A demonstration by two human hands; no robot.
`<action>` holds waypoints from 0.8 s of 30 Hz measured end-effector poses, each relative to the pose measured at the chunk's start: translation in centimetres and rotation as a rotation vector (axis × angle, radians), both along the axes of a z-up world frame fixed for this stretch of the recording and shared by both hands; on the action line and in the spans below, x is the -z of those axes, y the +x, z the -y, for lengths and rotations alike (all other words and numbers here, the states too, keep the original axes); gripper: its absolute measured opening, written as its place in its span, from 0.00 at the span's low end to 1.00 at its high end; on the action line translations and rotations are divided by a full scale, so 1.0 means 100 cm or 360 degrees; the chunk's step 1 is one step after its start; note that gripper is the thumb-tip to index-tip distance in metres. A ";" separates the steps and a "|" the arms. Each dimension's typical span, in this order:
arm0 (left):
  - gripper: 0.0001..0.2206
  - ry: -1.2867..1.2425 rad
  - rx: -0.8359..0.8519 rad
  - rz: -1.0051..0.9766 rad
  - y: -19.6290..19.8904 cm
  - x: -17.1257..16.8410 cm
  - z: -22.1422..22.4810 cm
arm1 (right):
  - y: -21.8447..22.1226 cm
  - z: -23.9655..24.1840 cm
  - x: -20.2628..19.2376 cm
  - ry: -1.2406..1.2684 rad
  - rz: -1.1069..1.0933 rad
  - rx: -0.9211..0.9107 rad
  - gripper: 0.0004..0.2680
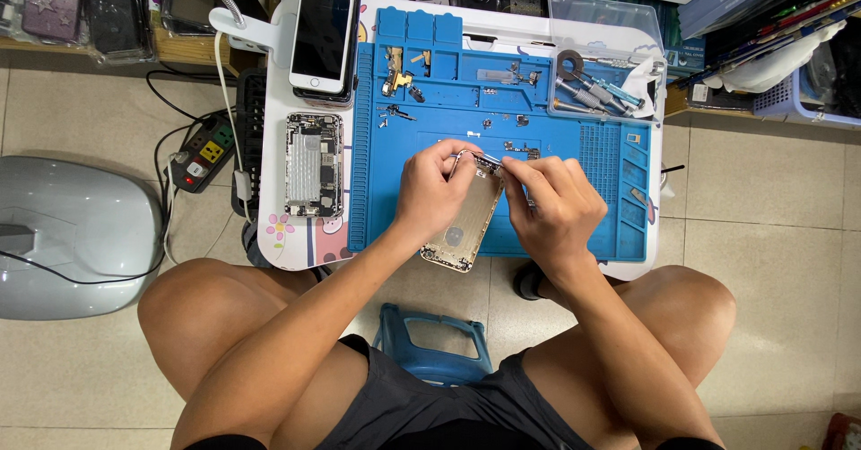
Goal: The person uses a screwdriver and tweezers to remove screws and small components from a disassembled smartphone chassis on a blue work mat. They place removed parts into the mat's compartments and continue to manipulate the chassis and internal components.
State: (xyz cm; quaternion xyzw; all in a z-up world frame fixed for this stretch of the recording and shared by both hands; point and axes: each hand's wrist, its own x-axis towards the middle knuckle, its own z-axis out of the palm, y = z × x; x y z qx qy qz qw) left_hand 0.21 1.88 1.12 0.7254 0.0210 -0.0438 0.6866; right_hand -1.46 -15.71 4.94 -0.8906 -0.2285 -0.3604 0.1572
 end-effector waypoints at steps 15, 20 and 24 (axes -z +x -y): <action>0.14 -0.0232 0.0022 -0.0200 0.000 0.000 0.001 | 0.000 -0.004 0.001 0.0005 -0.0063 0.0060 0.01; 0.15 -0.0270 0.0019 -0.0239 0.000 0.010 0.004 | 0.001 -0.005 0.000 0.0014 -0.0080 0.0058 0.02; 0.15 -0.0269 0.0054 -0.0271 0.000 0.016 0.004 | 0.000 -0.004 -0.001 0.0029 -0.0154 0.0061 0.01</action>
